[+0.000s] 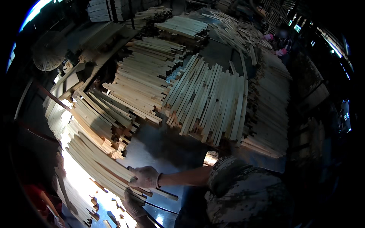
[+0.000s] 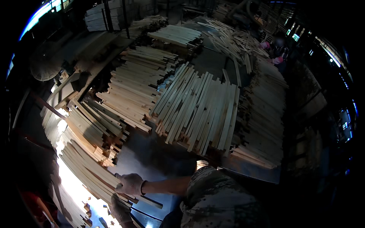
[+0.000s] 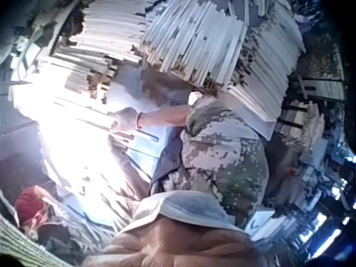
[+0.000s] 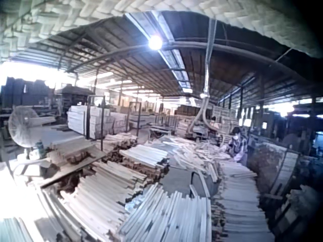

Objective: The person organizes and stacks wooden slats, moving them between tables and placing them onto a conveyor belt.

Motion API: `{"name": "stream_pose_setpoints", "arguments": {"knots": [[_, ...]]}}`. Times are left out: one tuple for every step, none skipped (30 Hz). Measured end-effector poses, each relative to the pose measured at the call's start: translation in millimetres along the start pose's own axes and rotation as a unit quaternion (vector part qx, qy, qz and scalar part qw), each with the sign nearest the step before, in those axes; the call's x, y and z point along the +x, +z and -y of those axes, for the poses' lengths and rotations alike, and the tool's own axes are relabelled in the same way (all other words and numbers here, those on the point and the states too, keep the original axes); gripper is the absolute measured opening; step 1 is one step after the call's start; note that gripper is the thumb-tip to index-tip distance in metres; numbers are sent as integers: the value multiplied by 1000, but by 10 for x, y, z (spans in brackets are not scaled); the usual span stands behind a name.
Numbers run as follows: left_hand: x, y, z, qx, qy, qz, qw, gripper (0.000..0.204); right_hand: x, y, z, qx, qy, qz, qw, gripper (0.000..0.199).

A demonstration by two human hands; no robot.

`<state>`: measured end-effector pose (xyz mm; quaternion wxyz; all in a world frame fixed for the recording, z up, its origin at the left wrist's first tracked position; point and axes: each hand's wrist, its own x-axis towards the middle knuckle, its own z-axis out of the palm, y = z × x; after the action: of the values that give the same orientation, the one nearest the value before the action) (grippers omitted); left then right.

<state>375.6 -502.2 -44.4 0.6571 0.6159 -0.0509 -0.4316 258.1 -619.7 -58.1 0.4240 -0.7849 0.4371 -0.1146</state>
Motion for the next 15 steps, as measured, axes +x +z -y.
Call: {"name": "stream_pose_setpoints", "arguments": {"knots": [[-93, 101, -108, 21, 5, 16, 1000, 42, -83, -116, 33, 3, -8, -24, 1000, 83], [-184, 177, -220, 42, 9, 31, 999, 41, -215, -325, 138, 5, -4, -38, 999, 85], [-269, 253, -317, 64, 13, 47, 997, 39, -283, -455, 134, -2, -7, -52, 999, 84], [-342, 330, -350, 89, 9, 93, 992, 41, -376, -573, 71, -4, -22, -94, 995, 84], [-397, 420, -354, 114, 5, 138, 984, 43, -478, -708, 5, -8, -36, -135, 990, 84], [-500, 608, -330, 99, 36, 149, 983, 46, -623, -952, -19, -26, -33, -138, 990, 84], [-567, 746, -283, 97, 57, 159, 981, 50, -778, -1226, -14, -40, -33, -138, 989, 84], [-725, 1001, -303, 103, 59, 195, 974, 52, -1000, -1561, -21, -54, -3, -125, 991, 80], [-890, 1237, -324, 110, 66, 222, 967, 53, -1173, -1834, -45, -64, 18, -108, 992, 78], [-990, 1428, -255, 107, 66, 242, 962, 54, -1302, -2014, -134, -69, 41, -145, 986, 72], [-1078, 1650, -125, 101, 60, 270, 956, 54, -1465, -2204, -221, -77, 73, -185, 977, 67], [-1132, 1859, 14, 117, 67, 279, 951, 54, -1586, -2384, -213, 0, 117, -224, 967, 62], [-1189, 2088, 169, 135, 71, 292, 944, 54, -1714, -2560, -213, 78, 164, -264, 947, 57], [-1307, 2324, 301, 104, 46, 305, 945, 53, -1798, -2715, -329, 70, 188, -290, 936, 58], [-1420, 2571, 445, 73, 19, 321, 944, 51, -1869, -2880, -492, 61, 213, -317, 922, 60]]}}
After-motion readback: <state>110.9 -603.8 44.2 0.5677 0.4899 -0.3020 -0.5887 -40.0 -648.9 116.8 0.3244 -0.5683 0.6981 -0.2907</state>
